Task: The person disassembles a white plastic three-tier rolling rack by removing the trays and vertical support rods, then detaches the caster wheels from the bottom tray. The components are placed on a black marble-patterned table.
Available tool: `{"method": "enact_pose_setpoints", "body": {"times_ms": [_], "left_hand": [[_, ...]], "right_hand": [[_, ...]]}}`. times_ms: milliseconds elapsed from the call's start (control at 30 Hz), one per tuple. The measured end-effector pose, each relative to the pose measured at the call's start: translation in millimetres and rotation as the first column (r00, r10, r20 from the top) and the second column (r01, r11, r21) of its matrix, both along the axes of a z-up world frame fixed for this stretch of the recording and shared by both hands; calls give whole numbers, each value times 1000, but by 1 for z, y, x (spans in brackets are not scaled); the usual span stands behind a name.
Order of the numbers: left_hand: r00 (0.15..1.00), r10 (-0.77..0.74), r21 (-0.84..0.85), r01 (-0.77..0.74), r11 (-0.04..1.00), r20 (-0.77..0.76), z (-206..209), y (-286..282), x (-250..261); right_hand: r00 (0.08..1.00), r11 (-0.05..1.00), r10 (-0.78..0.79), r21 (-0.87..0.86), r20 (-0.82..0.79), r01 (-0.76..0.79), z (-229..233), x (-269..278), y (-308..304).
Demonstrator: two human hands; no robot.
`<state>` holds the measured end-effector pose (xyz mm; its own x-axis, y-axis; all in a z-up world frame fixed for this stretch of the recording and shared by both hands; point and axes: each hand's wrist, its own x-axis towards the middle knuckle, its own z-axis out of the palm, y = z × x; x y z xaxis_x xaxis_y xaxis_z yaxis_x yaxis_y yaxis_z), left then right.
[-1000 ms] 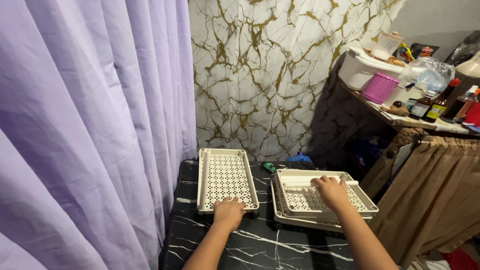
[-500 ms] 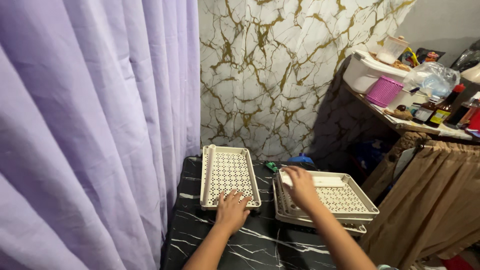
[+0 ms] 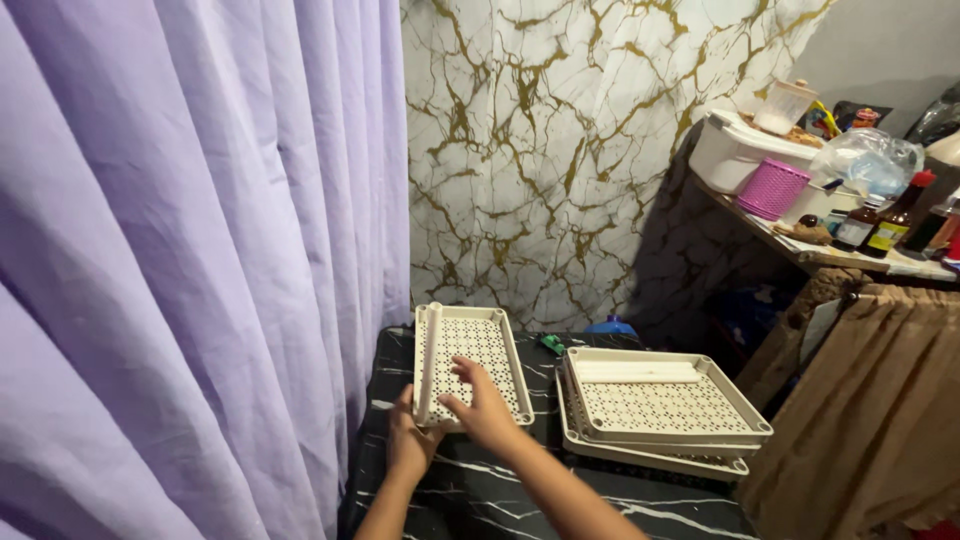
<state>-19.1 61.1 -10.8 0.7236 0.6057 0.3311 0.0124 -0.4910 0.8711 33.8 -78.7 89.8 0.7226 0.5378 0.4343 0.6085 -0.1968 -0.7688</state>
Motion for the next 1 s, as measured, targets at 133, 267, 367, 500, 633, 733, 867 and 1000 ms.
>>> {"method": "enact_pose_setpoints", "body": {"times_ms": [133, 267, 367, 500, 633, 733, 867, 1000], "left_hand": [[956, -176, -67, 164, 984, -236, 7, 8, -3], [938, -174, -78, 157, 984, -300, 19, 3, -15], [938, -169, -130, 135, 982, -302, 33, -3, -23], [974, -134, -70, 123, 990, -180, 56, -7, -34], [951, -142, -151, 103, 983, -276, 65, -12, -37], [956, -148, -98, 127, 987, -253, 58, -8, -35], [986, -155, 115, 161, 980, -60, 39, -5, -28], [992, -123, 199, 128, 971, -39, 29, -7, -23]], "right_hand": [[974, 993, 28, 121, -227, 0, -28, 2, 37], [956, 964, 56, 266, -289, 24, -63, 9, 60], [915, 945, 26, 308, -403, 109, -82, 19, 71], [861, 913, 68, 380, -503, 149, -88, 34, 75], [808, 910, 23, 347, -588, 226, -72, 34, 70], [830, 904, -37, 336, -557, 266, -28, 22, 61], [993, 859, -113, 500, -21, 109, 89, 33, 37], [996, 812, 57, 583, -69, -6, 178, 57, -21]]}}
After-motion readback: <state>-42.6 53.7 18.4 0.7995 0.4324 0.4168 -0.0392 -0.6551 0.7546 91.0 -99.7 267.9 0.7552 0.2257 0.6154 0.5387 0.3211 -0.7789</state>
